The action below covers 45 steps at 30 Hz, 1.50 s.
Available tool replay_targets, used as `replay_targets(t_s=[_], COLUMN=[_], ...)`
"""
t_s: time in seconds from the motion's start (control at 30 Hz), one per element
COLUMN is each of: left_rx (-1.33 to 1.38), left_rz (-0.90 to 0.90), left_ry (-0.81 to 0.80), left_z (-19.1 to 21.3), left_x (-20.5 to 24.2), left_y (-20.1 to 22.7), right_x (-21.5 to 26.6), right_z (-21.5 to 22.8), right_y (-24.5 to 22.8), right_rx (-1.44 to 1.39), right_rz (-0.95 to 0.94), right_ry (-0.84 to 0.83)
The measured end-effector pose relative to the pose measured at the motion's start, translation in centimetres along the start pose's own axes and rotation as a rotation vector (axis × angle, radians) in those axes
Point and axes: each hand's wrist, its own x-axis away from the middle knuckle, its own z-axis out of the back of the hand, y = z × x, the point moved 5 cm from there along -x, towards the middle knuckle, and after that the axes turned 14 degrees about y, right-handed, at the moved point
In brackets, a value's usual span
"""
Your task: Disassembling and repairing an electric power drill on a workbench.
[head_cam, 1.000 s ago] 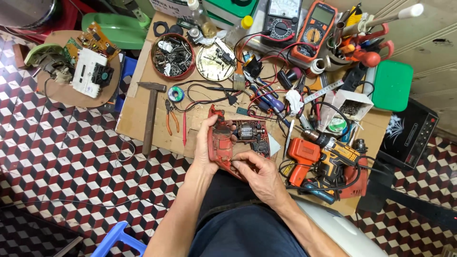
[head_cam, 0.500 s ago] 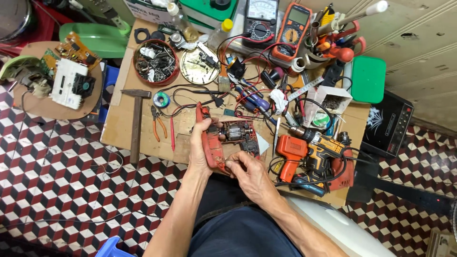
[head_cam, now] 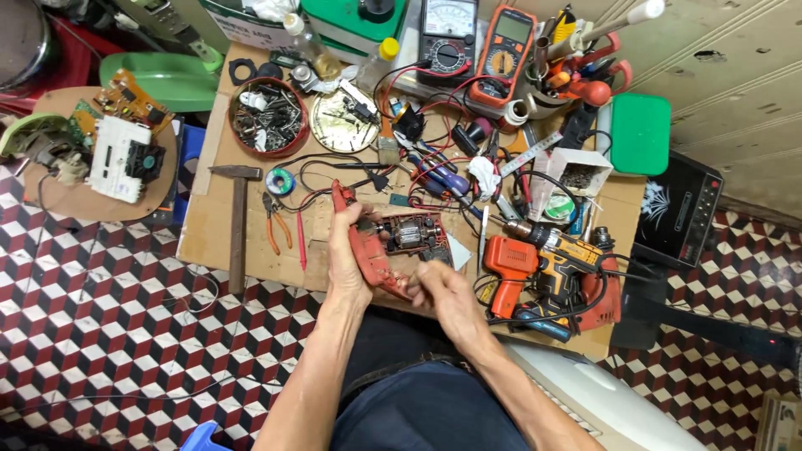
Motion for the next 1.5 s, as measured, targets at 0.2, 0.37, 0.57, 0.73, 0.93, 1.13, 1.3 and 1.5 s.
replay_targets(t_s=[0.2,0.37,0.57,0.73,0.93,1.13,1.3,1.5], left_rx=[0.028,0.034,0.062,-0.109,-0.316,-0.352,-0.390,-0.403], left_rz=[0.083,-0.012,0.024,0.203,0.218,0.189,0.148,0.140], left_ry=[0.089,0.306,0.462,0.425,0.386,0.291,0.266,0.260], left_z=[1.2,4.5,9.2,11.3,11.1,10.2,8.2,8.5], left_x=[-1.0,-1.6,-2.5,-3.3,-5.2,-7.7,-9.9,-13.2], left_y=[-1.6,-2.9,-6.5,-8.8,-10.9,-11.9,-11.1,-12.2], right_x=[2.9,3.6,1.1,-2.4,-5.9,-7.5,-9.6,-11.2], right_z=[0.0,-1.8,-1.7,0.7,3.5,4.4,4.9,4.7], right_y=[-4.6,-2.7,1.7,6.9,8.5,6.8,4.8,5.3], right_rx=[0.321,0.366,0.210,-0.027,0.195,0.046,0.294,0.220], right_rz=[0.438,0.449,0.212,0.097,0.325,0.173,0.206,0.154], right_ry=[0.075,0.006,0.051,0.111,0.330,0.382,0.424,0.416])
